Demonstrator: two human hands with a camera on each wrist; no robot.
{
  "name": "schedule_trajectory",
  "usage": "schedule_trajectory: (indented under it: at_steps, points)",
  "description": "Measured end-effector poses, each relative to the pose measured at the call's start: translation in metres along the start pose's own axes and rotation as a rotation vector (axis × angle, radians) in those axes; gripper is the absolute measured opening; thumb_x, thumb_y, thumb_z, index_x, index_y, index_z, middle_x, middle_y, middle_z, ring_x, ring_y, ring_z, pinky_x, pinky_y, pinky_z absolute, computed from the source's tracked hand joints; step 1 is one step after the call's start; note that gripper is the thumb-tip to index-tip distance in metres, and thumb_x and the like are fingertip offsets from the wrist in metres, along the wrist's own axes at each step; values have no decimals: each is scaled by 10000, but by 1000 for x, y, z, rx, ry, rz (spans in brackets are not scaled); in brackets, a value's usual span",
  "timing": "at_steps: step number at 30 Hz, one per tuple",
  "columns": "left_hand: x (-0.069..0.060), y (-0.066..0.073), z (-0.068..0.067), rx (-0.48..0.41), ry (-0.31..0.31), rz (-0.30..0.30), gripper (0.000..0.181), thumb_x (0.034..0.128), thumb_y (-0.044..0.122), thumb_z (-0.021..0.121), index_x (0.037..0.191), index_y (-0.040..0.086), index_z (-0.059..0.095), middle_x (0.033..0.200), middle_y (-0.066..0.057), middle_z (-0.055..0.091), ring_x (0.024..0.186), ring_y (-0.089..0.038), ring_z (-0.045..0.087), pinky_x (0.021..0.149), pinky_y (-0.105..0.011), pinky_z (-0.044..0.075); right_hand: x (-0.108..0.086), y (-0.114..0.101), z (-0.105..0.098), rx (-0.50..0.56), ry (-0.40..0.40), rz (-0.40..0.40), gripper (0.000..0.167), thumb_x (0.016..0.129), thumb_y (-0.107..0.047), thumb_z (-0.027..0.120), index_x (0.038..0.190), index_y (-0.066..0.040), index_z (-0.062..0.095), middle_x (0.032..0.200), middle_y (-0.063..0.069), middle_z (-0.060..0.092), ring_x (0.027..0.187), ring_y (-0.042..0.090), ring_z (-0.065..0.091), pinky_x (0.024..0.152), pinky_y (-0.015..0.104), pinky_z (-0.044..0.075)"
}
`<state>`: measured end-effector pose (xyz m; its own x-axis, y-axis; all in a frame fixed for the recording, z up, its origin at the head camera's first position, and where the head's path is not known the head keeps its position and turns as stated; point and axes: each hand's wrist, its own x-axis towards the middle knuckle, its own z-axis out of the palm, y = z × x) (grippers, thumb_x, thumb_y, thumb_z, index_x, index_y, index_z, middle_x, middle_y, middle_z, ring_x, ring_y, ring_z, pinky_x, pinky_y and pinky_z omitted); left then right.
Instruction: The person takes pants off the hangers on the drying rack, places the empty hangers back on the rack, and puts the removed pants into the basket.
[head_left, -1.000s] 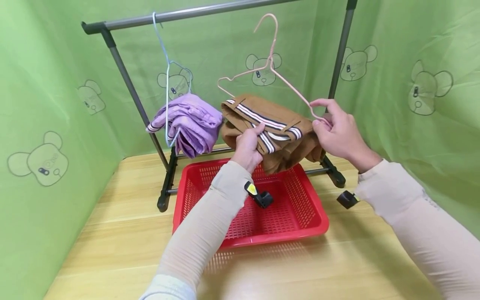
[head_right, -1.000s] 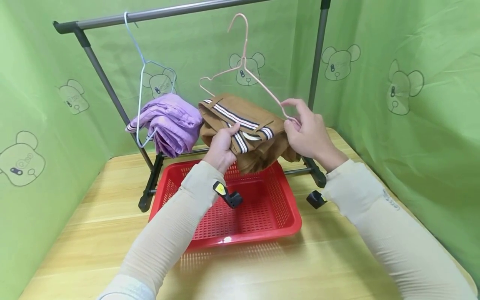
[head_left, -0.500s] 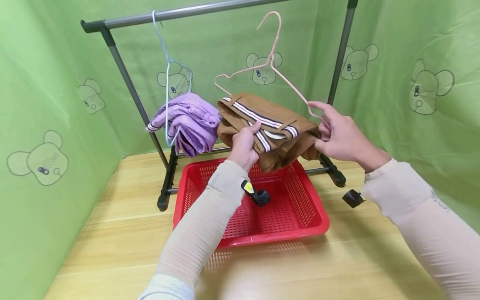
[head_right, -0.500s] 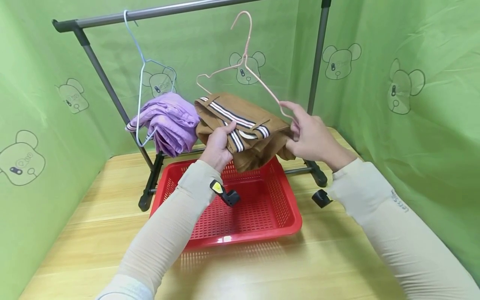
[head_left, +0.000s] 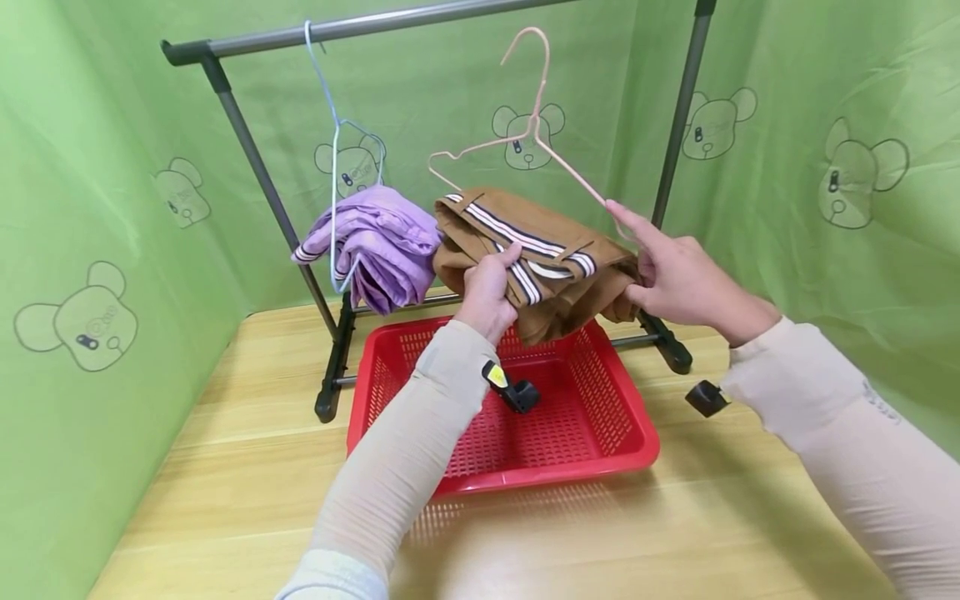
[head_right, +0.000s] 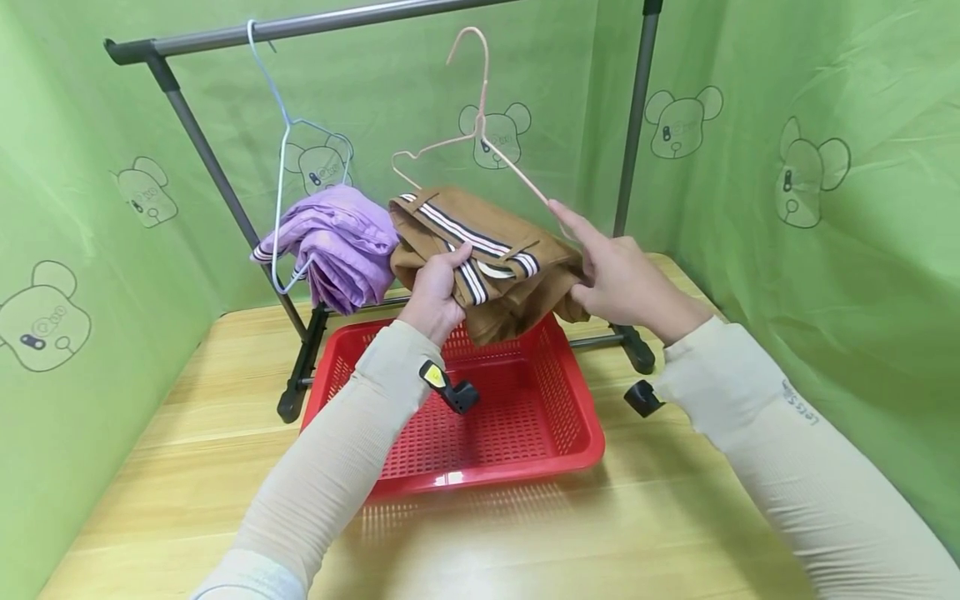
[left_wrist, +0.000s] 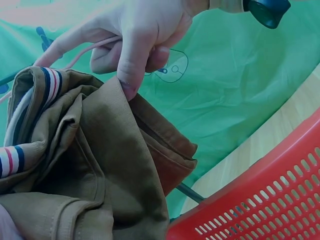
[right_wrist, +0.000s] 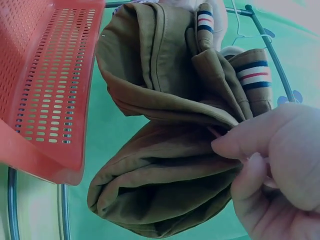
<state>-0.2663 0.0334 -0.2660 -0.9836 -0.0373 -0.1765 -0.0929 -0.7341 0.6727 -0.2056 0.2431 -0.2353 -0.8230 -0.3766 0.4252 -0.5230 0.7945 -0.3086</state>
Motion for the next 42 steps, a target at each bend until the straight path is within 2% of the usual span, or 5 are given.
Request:
schedule_trajectory:
  at_steps: [18, 32, 36, 39, 42]
  points:
    - [-2, 4, 3, 20, 20, 7, 202, 840, -42, 691, 931, 36, 529, 867, -81, 651, 833, -212, 675, 790, -336, 567, -2, -8, 0, 60, -17, 217, 1046, 770, 14, 715, 1564, -246, 86, 714, 95, 505, 587, 242, 461, 506, 368, 410]
    - [-2, 2, 7, 48, 30, 35, 262, 805, -44, 723, 962, 26, 526, 860, -76, 650, 783, -202, 673, 758, -338, 574, -6, -13, -6, -41, -13, 229, 1024, 781, -25, 718, 1563, -176, 74, 736, 118, 517, 525, 229, 453, 428, 349, 390]
    - [-1, 2, 12, 48, 24, 52, 274, 799, -49, 724, 968, 28, 522, 863, -69, 644, 781, -192, 667, 762, -335, 572, -2, -11, -12, -37, -38, 229, 1029, 780, -12, 715, 1563, -185, 71, 1049, 257, 588, 516, 227, 468, 406, 351, 411]
    - [-1, 1, 16, 50, 29, 69, 278, 796, -50, 727, 974, 19, 526, 867, -72, 644, 787, -195, 668, 758, -328, 573, 1, -9, -16, -53, -53, 227, 1032, 774, -8, 709, 1564, -198, 73, 1326, 303, 492, 497, 225, 471, 395, 352, 416]
    - [-1, 1, 19, 65, 38, 87, 281, 793, -37, 739, 983, 7, 537, 874, -80, 653, 795, -199, 675, 753, -315, 573, 4, -8, -19, -62, -64, 238, 1033, 775, -4, 706, 1565, -220, 77, 1323, 303, 496, 485, 221, 465, 391, 351, 415]
